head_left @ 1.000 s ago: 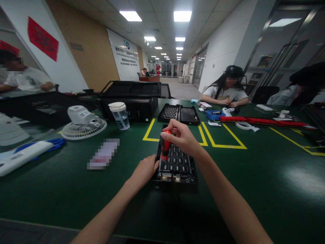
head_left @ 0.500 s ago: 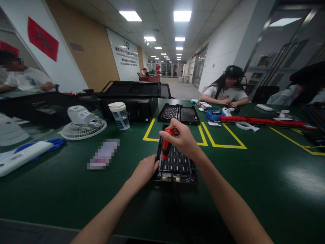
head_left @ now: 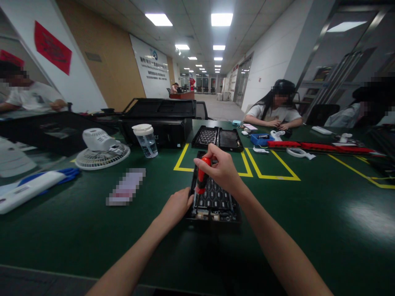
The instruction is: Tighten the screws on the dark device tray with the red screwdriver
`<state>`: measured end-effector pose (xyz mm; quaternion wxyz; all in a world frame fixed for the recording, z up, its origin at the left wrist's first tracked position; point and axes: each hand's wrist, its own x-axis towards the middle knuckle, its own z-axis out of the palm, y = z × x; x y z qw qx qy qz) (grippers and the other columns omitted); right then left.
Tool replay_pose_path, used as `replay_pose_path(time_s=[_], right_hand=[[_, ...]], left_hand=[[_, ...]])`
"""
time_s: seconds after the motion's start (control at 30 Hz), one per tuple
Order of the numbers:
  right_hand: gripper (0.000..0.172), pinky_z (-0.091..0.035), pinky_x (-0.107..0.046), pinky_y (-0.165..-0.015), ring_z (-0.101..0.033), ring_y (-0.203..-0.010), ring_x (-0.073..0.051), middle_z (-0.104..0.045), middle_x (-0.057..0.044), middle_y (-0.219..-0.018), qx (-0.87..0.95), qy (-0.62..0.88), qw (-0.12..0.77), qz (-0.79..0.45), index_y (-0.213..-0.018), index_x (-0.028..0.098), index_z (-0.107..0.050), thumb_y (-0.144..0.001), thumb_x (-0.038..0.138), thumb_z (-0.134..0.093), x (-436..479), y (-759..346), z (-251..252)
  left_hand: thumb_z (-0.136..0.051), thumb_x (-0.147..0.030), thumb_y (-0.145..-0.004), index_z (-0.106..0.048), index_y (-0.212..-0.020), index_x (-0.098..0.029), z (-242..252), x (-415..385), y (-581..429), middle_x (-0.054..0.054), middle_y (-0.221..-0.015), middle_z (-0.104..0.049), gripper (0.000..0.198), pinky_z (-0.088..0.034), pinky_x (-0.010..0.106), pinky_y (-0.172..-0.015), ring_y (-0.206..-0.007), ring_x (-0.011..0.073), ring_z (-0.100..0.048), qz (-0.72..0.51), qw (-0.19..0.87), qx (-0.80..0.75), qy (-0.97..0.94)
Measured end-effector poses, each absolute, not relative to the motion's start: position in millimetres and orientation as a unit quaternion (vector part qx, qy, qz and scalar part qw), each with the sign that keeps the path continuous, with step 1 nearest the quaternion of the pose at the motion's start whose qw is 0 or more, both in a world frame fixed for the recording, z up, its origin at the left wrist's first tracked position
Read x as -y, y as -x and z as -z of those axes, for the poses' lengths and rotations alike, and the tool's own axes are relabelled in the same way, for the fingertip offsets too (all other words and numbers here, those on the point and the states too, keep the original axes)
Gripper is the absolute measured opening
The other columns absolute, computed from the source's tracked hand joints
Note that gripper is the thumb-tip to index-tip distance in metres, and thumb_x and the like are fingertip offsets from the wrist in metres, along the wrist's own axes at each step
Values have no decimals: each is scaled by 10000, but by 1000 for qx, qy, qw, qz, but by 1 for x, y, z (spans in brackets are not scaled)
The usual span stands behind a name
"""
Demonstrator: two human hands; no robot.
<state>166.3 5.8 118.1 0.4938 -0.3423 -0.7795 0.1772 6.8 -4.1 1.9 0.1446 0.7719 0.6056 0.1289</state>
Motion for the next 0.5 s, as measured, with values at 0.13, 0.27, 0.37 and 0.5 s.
replay_pose_path(time_s=[0.13,0.27,0.37,0.5], right_hand=[[269,-285,-222,-485,-356,-551,-85,-387,36,-603,778,350,500,-148,-654,187,-390,-792,362,-542,-6,-166,-118],[289,-272,-229,-483,-340,-527,-81,-369,43,-583,777,357,506,-117,-630,192,-358,-789,343,-546,-6,-165,-118],[300,-270,-232,-487,-338,-516,-80,-369,45,-576,775,360,510,-95,-623,195,-339,-787,337,-547,-7,-165,-117],[302,-267,-234,-496,-336,-511,-83,-370,47,-571,771,369,513,-74,-624,198,-327,-788,334,-541,-7,-164,-115]], left_hand=[[-348,-314,-863,-531,-999,-186,-1,4,-7,83,-997,-636,261,-422,277,-805,-943,187,-598,-135,142,-599,-777],[-352,-313,-861,-528,-1004,-188,0,3,-6,83,-996,-637,259,-423,279,-798,-946,191,-597,-133,141,-599,-777],[-354,-312,-863,-527,-1006,-185,-1,3,-7,81,-996,-637,258,-419,280,-807,-946,190,-596,-134,145,-600,-775],[-350,-316,-866,-527,-1003,-181,-2,4,-7,83,-997,-634,261,-420,275,-799,-934,186,-596,-132,147,-601,-774]])
